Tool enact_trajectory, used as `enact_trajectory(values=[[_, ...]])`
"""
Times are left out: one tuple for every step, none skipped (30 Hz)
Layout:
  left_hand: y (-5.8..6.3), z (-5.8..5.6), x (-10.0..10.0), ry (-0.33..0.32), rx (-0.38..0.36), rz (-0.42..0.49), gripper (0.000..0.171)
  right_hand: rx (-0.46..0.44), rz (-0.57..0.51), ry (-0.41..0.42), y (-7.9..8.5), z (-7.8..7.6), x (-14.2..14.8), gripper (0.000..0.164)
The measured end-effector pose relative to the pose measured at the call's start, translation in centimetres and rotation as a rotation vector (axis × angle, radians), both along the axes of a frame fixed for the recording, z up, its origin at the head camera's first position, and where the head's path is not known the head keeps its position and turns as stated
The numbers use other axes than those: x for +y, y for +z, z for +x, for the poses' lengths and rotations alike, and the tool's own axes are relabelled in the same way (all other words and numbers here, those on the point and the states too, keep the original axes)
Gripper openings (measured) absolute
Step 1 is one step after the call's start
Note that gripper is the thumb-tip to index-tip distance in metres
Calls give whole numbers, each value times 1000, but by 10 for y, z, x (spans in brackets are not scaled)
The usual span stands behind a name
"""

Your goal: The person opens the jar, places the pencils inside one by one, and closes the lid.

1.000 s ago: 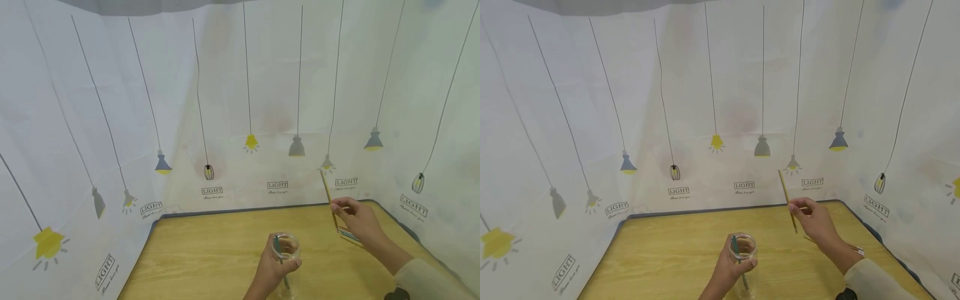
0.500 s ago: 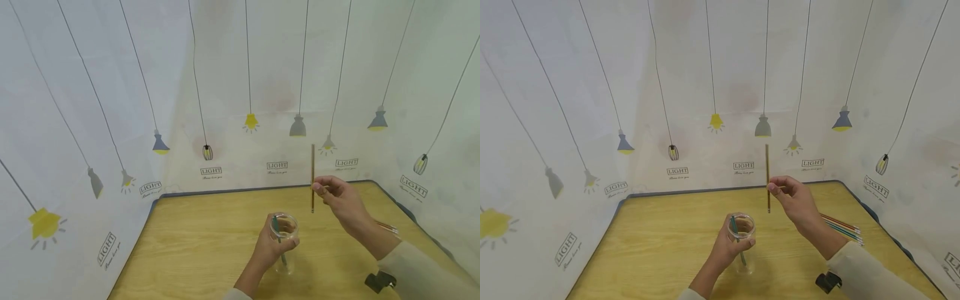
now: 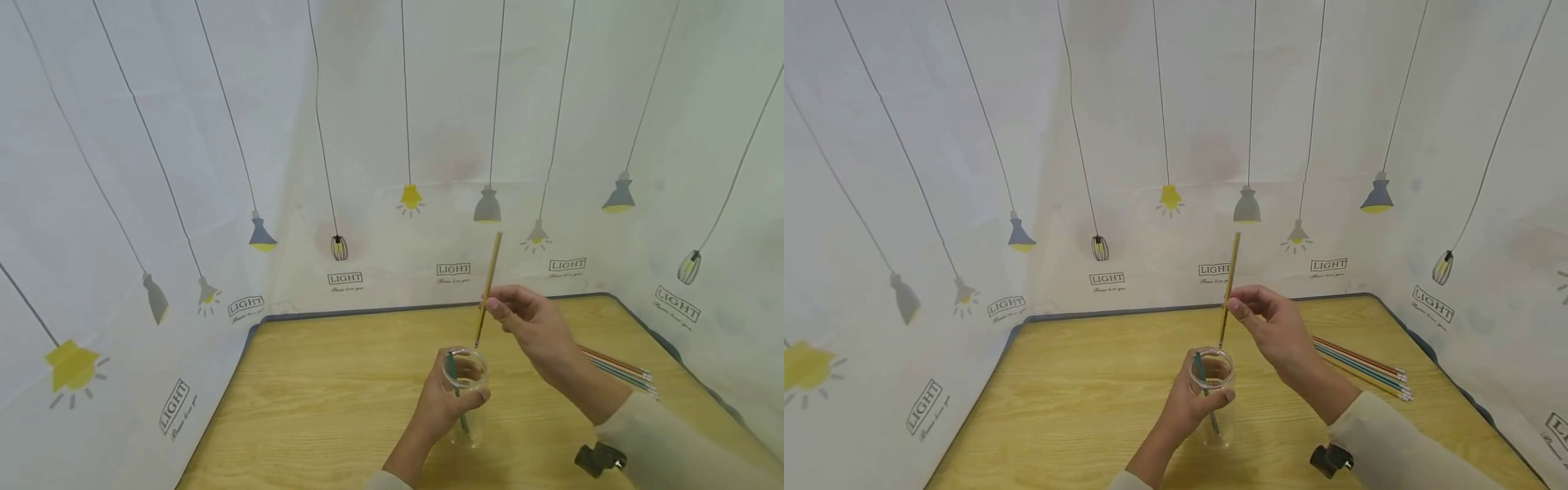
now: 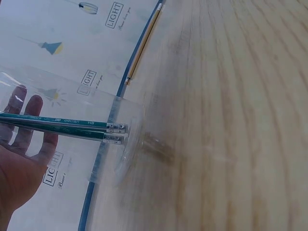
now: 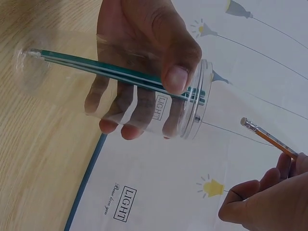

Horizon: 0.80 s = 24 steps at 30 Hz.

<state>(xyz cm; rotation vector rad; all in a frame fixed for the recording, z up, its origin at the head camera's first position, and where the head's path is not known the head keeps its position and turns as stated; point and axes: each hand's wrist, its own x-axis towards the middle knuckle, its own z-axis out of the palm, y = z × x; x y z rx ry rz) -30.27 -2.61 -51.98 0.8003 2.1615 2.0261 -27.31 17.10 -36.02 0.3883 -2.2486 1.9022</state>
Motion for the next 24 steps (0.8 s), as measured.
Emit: enact_trajectory(values=[[0, 0, 0, 0, 0, -1, 67, 2, -4, 8, -1, 0, -2, 29], [1, 1, 0, 0, 2, -3, 67, 1, -5, 13, -2, -1, -4, 29], [1, 1, 0, 2, 3, -4, 67, 0, -4, 18, -2, -1, -6, 30], [1, 1, 0, 4, 3, -3, 67, 1, -2, 23, -4, -1, -8, 31], [1, 1, 0, 5, 2, -2, 68, 1, 0, 26, -5, -2, -9, 31], [1, 1, 0, 7, 0, -3, 68, -2, 4, 26, -6, -2, -11, 32], [1, 1, 0, 8, -2, -1, 69, -2, 10, 27, -7, -2, -12, 32], [1, 1, 0, 10, -5, -1, 69, -4, 16, 26, -8, -2, -13, 32], [1, 1, 0, 11, -7, 0, 69, -6, 23, 26, -8, -2, -15, 32], [1, 1, 0, 11, -10, -1, 70, -10, 30, 24, -9, -2, -16, 32], [1, 1, 0, 10, -12, -1, 70, -16, 39, 21, -10, -1, -17, 32], [1, 2, 0, 10, -14, -1, 70, -19, 51, 18, -11, -1, -18, 32], [1, 2, 0, 9, -18, 1, 70, -21, 63, 16, -12, -1, -19, 32], [1, 2, 0, 10, -20, 1, 69, -23, 73, 14, -13, -1, -20, 32], [1, 2, 0, 11, -23, 2, 68, -25, 80, 13, -14, -1, -21, 31], [1, 2, 0, 13, -24, 2, 68, -26, 85, 14, -15, -1, -22, 31], [1, 2, 0, 15, -27, 3, 67, -26, 87, 16, -16, -2, -23, 31], [1, 2, 0, 17, -28, 2, 67, -28, 90, 19, -17, -2, -23, 30], [1, 2, 0, 19, -30, 2, 66, -28, 96, 25, -18, -2, -24, 30], [1, 2, 0, 18, -30, 3, 66, -29, 112, 34, -19, -2, -24, 30], [1, 2, 0, 16, -31, 4, 67, -30, 136, 48, -21, -2, -24, 31], [1, 2, 0, 11, -30, 6, 67, -30, 164, 64, -23, -2, -24, 31], [1, 2, 0, 4, -30, 8, 67, -23, 195, 80, -24, -2, -23, 33], [0, 2, 0, -2, -28, 8, 67, -15, 228, 93, -26, -2, -23, 34]])
